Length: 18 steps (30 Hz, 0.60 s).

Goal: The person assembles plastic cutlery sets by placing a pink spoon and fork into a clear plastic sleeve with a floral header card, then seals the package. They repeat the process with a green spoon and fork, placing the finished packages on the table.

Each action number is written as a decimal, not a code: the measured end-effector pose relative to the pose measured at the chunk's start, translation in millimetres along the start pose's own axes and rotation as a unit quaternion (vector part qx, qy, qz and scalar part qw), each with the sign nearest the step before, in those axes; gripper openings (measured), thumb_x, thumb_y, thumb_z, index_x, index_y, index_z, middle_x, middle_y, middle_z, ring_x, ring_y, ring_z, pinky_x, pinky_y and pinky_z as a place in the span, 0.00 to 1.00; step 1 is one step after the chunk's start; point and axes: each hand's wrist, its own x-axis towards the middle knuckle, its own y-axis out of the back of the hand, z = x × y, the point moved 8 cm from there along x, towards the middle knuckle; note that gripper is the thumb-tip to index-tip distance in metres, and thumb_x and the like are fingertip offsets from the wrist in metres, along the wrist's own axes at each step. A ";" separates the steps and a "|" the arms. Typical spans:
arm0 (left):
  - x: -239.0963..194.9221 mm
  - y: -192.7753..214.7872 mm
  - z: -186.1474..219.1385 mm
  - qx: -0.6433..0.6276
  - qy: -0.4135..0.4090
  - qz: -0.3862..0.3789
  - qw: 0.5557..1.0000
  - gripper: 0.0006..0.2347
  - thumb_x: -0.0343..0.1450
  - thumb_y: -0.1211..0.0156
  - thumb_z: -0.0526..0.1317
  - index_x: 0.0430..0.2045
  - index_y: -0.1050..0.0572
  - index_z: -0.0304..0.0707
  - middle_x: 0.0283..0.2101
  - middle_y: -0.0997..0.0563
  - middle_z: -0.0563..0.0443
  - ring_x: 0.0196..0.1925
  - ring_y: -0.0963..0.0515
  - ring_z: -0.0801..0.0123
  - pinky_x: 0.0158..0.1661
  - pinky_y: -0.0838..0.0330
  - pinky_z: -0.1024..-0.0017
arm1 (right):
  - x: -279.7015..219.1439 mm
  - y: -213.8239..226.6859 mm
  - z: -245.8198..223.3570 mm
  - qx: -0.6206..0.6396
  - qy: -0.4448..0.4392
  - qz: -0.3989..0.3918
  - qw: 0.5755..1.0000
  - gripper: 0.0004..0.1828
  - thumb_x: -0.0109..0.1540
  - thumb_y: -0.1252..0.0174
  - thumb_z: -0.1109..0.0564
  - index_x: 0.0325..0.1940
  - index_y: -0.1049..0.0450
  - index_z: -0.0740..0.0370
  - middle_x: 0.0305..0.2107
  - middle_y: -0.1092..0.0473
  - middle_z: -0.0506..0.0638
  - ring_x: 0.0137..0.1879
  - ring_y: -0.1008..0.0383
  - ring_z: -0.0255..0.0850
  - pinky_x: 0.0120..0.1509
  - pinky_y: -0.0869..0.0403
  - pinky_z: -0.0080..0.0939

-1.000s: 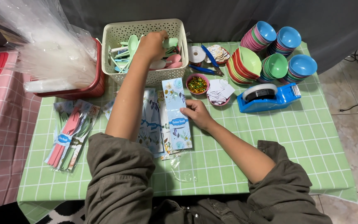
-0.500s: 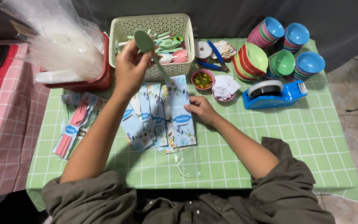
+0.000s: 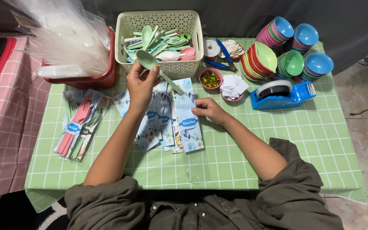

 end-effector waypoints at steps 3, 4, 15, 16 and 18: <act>-5.4 -1.3 0.0 0.009 0.009 -0.013 1.000 0.18 0.73 0.39 0.32 0.58 0.32 0.38 0.43 0.24 0.49 0.41 0.14 0.62 0.41 0.14 0.65 | 1.1 1.2 6.4 -0.005 0.001 0.001 1.000 0.14 0.64 0.40 0.57 0.23 0.28 0.59 0.13 0.35 0.44 0.23 0.40 0.28 0.30 0.39 0.27; -8.7 -3.3 -0.7 0.007 0.023 -0.022 0.999 0.19 0.73 0.39 0.31 0.59 0.34 0.39 0.43 0.25 0.50 0.41 0.15 0.63 0.41 0.13 0.66 | 1.4 3.6 13.1 -0.009 0.002 0.004 1.000 0.14 0.64 0.40 0.56 0.24 0.28 0.58 0.14 0.35 0.43 0.24 0.39 0.27 0.30 0.39 0.27; -26.5 -25.5 -14.5 0.039 0.053 -0.088 0.994 0.24 0.72 0.43 0.29 0.63 0.41 0.49 0.42 0.26 0.46 0.40 0.15 0.61 0.41 0.13 0.65 | -1.7 -6.1 -30.1 -0.022 0.024 0.037 0.999 0.14 0.68 0.45 0.55 0.29 0.30 0.61 0.16 0.38 0.43 0.26 0.42 0.28 0.34 0.38 0.28; -28.9 -27.7 -10.0 0.032 0.068 -0.088 0.993 0.24 0.72 0.43 0.28 0.62 0.41 0.49 0.43 0.26 0.46 0.40 0.15 0.60 0.41 0.13 0.64 | -1.3 -6.1 -35.7 -0.031 0.032 0.048 0.998 0.13 0.69 0.45 0.55 0.30 0.29 0.62 0.16 0.39 0.43 0.27 0.42 0.28 0.35 0.38 0.28; -29.6 -27.8 -14.7 0.026 0.075 -0.084 0.993 0.23 0.72 0.43 0.29 0.61 0.41 0.49 0.43 0.26 0.45 0.40 0.15 0.60 0.41 0.13 0.63 | -1.1 -4.5 -36.1 -0.032 0.032 0.060 0.997 0.12 0.69 0.46 0.55 0.32 0.29 0.61 0.16 0.40 0.42 0.27 0.42 0.28 0.35 0.39 0.27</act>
